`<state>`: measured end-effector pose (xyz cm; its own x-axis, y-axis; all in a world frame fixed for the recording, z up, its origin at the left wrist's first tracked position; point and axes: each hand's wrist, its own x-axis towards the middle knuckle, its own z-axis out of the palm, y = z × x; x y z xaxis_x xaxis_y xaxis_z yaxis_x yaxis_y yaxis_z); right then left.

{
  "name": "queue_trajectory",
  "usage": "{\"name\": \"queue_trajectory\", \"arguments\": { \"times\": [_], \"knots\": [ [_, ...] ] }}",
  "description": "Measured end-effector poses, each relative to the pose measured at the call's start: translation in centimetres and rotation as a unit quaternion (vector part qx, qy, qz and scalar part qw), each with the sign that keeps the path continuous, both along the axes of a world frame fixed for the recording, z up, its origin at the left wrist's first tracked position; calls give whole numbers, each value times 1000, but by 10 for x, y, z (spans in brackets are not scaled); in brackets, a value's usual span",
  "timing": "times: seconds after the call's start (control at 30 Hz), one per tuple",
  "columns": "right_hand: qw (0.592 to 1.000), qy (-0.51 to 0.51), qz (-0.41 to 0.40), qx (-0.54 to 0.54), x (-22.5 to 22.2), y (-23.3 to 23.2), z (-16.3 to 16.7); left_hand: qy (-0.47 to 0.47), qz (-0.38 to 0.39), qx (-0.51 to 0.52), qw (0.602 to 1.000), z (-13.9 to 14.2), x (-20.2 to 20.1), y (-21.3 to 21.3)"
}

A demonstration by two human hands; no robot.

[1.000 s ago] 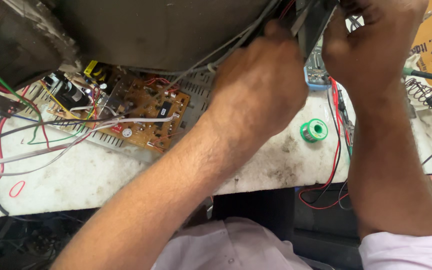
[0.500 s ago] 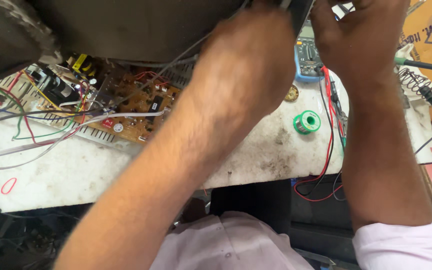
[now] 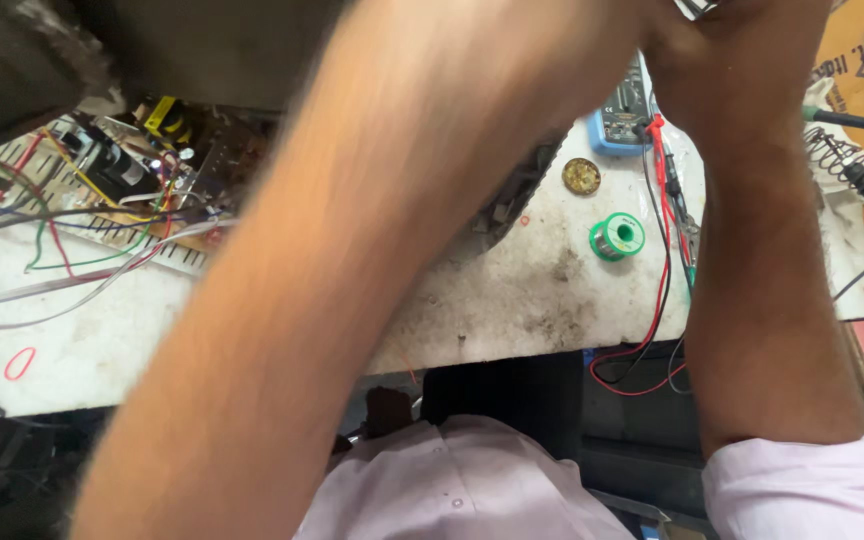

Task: The person repairs a CRT television on a cluttered workbench. They work inside the TV chassis handling wires and components, then pick up a soldering iron and a spool of solder wire and solder connections on the circuit board, using pliers nearby.

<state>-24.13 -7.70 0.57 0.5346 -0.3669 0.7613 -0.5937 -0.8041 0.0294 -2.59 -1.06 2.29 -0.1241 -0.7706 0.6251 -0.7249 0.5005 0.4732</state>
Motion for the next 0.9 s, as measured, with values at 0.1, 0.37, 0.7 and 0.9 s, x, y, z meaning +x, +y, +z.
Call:
{"name": "queue_trajectory", "arguments": {
  "times": [0.1,0.37,0.7,0.9],
  "knots": [
    [998,-21,-18,51,0,3,1,6,28,40,999,-15,24,34],
    [977,-118,-23,176,10,1,2,-23,20,306,952,-91,20,116],
    [955,-207,55,206,24,6,-6,10,33,-46,998,-130,-1,106],
    [910,-325,142,215,31,-2,-19,97,79,-33,992,-37,-28,-12]
  ]
}}
